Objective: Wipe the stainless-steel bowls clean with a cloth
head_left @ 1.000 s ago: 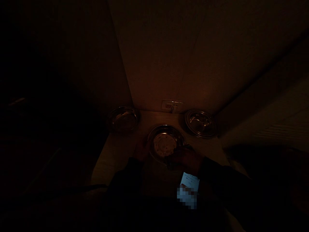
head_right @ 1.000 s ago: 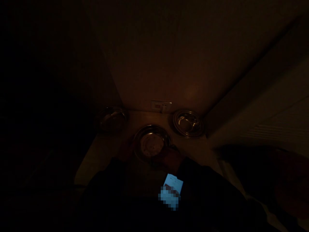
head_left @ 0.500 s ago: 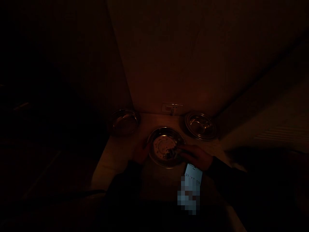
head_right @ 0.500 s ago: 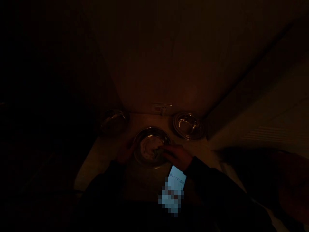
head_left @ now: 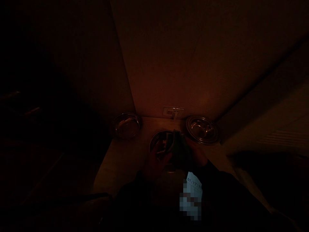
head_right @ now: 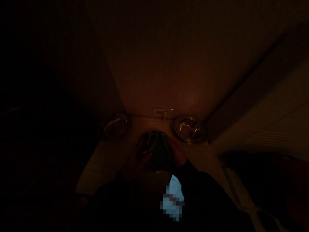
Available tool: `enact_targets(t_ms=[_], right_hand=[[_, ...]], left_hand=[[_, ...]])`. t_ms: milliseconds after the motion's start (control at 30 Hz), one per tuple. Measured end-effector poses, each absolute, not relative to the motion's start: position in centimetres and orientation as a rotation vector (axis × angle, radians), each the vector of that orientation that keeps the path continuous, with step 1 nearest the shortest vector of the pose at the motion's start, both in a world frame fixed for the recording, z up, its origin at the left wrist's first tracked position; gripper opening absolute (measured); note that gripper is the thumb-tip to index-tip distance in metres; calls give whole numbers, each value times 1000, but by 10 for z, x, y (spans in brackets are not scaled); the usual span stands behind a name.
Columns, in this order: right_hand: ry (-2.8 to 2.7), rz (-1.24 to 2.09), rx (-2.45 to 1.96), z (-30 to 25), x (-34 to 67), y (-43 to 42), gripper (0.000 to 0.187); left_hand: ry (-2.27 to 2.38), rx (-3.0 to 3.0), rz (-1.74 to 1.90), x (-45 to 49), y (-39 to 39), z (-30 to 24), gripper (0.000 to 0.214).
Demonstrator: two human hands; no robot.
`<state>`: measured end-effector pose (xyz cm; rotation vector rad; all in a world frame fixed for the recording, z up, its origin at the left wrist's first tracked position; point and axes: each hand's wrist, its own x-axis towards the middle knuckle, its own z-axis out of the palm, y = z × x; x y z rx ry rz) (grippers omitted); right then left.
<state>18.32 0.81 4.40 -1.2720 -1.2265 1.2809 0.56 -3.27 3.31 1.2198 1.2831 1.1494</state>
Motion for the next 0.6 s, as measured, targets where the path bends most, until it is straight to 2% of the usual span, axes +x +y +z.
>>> enact_targets(t_ms=[100, 233, 367, 500, 600], right_hand=[[-1229, 1273, -1320, 43, 177, 7, 53], [-1259, 1089, -1420, 41, 179, 0, 57], [-1744, 788, -1264, 49, 179, -16, 69], [-2181, 792, -1026, 47, 173, -29, 90], [-1999, 959, -1085, 36, 170, -27, 77]], left_hand=[[1274, 1112, 1055, 16, -34, 32, 44], [1359, 1047, 1049, 11, -35, 36, 33], [1342, 977, 1103, 11, -32, 44, 37], [1203, 964, 1163, 19, -28, 48, 33], [1121, 853, 1110, 20, -28, 49, 38]])
